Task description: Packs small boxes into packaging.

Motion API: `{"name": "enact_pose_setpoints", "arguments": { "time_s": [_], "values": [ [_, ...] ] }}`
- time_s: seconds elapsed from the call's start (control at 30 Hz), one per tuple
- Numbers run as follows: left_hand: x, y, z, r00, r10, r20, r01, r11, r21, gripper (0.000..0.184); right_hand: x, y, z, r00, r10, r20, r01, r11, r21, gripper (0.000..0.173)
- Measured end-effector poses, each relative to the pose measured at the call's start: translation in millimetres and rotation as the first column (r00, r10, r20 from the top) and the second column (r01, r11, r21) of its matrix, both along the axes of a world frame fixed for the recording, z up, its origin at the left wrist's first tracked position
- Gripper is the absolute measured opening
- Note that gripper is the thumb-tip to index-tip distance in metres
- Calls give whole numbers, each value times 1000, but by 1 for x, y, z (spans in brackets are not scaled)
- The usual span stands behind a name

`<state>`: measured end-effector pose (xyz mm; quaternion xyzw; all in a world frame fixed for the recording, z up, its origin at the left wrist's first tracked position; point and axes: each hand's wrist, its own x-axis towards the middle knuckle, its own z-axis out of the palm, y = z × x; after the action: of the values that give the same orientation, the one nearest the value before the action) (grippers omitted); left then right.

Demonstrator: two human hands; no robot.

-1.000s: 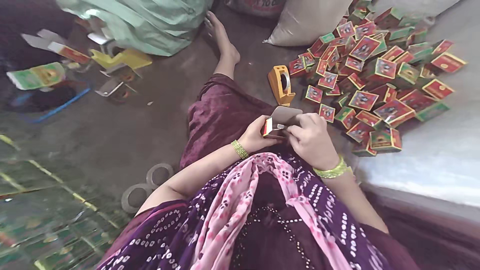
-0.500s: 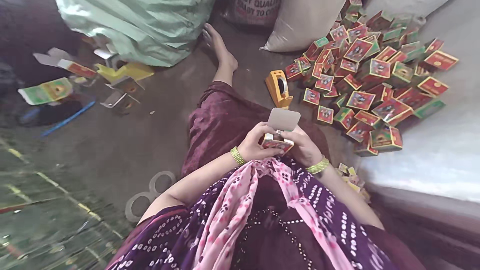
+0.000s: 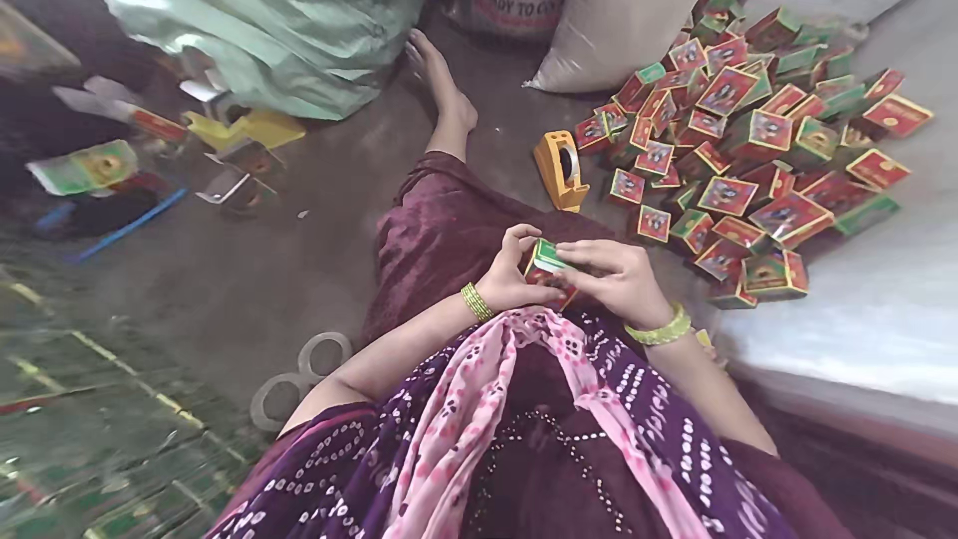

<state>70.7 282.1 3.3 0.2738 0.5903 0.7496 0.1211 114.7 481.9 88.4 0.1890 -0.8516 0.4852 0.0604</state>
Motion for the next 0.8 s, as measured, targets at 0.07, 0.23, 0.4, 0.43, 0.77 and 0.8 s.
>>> {"name": "enact_pose_setpoints", "arguments": {
  "time_s": [0.07, 0.23, 0.4, 0.43, 0.77, 0.8],
  "values": [
    [0, 0, -1, 1000, -2, -22, 2, 1000, -2, 98, 1, 1, 1, 994, 54, -93, -43, 992, 117, 19],
    [1, 0, 1, 998, -51, -24, 51, 999, 17, 99, -4, 10, 7, 997, 65, -36, -66, 998, -24, 15],
    [0, 1, -3, 997, -51, -51, 50, 998, -30, 100, -5, 13, 7, 986, 163, -41, -153, 973, 174, 19],
    [0, 1, -3, 998, -50, -38, 49, 998, -40, 98, -5, 13, 6, 984, 169, -63, -152, 964, 217, 22],
    [-11, 6, -2, 978, 86, 188, -80, 996, -40, 50, -33, 19, -24, 986, -35, 161, 45, 997, -61, 33],
    [-14, 6, -1, 968, 88, 237, -79, 996, -49, 47, -52, 30, -28, 959, -123, 257, 152, 984, -96, 30]
  ]
}}
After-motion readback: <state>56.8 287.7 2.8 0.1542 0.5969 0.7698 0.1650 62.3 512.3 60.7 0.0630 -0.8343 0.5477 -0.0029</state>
